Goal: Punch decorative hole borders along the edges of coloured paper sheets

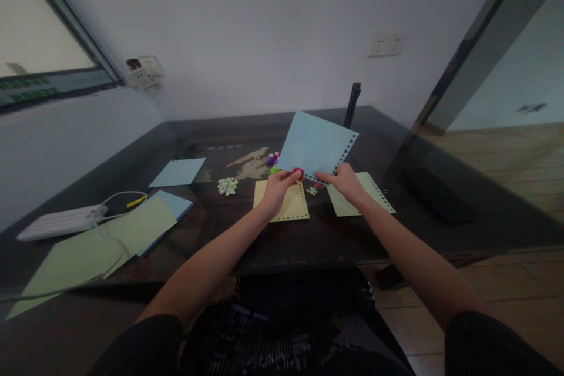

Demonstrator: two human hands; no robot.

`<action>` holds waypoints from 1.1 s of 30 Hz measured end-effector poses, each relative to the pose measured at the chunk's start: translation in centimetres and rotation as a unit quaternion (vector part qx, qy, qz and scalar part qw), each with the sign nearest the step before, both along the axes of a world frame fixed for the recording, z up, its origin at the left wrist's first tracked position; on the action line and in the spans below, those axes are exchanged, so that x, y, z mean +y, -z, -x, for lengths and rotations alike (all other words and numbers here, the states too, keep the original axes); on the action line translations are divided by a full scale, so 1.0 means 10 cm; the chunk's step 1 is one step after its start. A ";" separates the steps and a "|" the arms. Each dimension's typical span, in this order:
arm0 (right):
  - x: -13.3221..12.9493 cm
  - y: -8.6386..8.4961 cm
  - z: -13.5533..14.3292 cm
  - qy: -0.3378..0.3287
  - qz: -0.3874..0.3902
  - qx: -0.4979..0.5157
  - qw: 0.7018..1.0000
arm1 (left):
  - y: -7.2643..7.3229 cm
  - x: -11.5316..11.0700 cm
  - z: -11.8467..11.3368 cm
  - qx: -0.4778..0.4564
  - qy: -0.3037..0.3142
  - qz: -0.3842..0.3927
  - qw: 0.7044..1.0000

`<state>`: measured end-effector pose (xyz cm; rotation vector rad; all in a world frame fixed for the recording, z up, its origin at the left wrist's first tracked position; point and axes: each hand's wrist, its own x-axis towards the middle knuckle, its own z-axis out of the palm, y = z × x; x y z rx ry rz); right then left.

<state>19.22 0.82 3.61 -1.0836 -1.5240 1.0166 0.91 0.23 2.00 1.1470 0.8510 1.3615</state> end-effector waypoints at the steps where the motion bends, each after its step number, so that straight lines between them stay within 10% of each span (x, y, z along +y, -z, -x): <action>1: 0.00 0.00 0.00 0.000 0.000 0.005 1.000 | 0.00 0.00 0.00 0.002 -0.002 0.000 1.000; 33: 0.11 0.06 -0.06 0.036 0.006 0.053 0.998 | 0.04 0.01 -0.03 -0.049 0.064 0.052 0.995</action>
